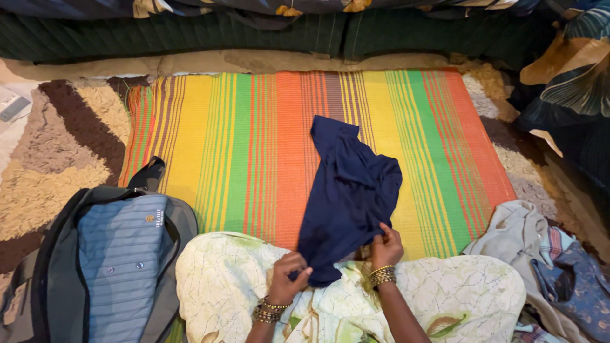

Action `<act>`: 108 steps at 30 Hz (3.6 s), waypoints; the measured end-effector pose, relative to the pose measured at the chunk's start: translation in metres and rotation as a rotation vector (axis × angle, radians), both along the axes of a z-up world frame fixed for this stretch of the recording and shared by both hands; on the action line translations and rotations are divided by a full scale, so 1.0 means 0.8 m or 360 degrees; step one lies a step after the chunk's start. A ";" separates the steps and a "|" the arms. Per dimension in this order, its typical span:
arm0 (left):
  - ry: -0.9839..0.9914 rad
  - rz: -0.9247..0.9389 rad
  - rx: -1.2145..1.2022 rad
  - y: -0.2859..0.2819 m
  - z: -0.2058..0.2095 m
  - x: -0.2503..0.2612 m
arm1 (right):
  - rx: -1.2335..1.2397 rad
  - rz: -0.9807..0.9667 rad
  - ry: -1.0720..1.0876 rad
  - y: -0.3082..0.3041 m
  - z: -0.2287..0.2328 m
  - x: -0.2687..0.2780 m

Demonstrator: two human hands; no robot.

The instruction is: The person folds a blue t-shirt on a striped mat by smoothing the fabric, folding in the sleeves and sides, and then folding the shirt into a square.

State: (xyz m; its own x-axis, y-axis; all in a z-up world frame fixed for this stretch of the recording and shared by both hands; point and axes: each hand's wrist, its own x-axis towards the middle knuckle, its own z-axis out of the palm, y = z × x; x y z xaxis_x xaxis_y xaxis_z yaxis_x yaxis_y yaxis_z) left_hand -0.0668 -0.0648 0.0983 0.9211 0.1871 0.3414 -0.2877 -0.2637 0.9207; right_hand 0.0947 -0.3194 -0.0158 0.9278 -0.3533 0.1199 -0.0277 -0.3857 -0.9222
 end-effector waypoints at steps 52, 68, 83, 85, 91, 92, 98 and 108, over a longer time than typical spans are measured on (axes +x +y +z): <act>0.0930 -0.0069 0.1421 0.018 -0.134 0.175 | -0.1446 -0.0334 -0.0147 -0.363 0.140 -0.102; 0.1273 0.0200 0.0531 0.229 0.149 0.052 | 0.0206 0.0451 -0.0062 -0.372 0.194 0.044; -0.0832 0.0026 -0.0688 0.285 0.460 0.250 | -0.0656 -0.0096 -0.1104 -0.309 0.470 0.453; -0.0812 0.0051 -0.0598 0.292 0.454 0.223 | -0.0543 -0.0047 -0.1146 -0.321 0.454 0.445; -0.0365 0.0510 0.0178 0.353 0.252 0.173 | -0.0229 0.0382 -0.1167 -0.353 0.320 0.327; -0.0020 0.0436 -0.0277 0.357 0.203 0.162 | -0.0131 0.0519 -0.1134 -0.351 0.295 0.301; 0.0624 0.0739 0.0947 0.309 0.000 0.071 | -0.0938 0.0367 -0.0029 -0.290 0.173 0.195; 0.0095 0.0575 0.1461 0.179 -0.022 0.097 | -0.1359 0.0505 -0.0011 -0.248 0.122 0.167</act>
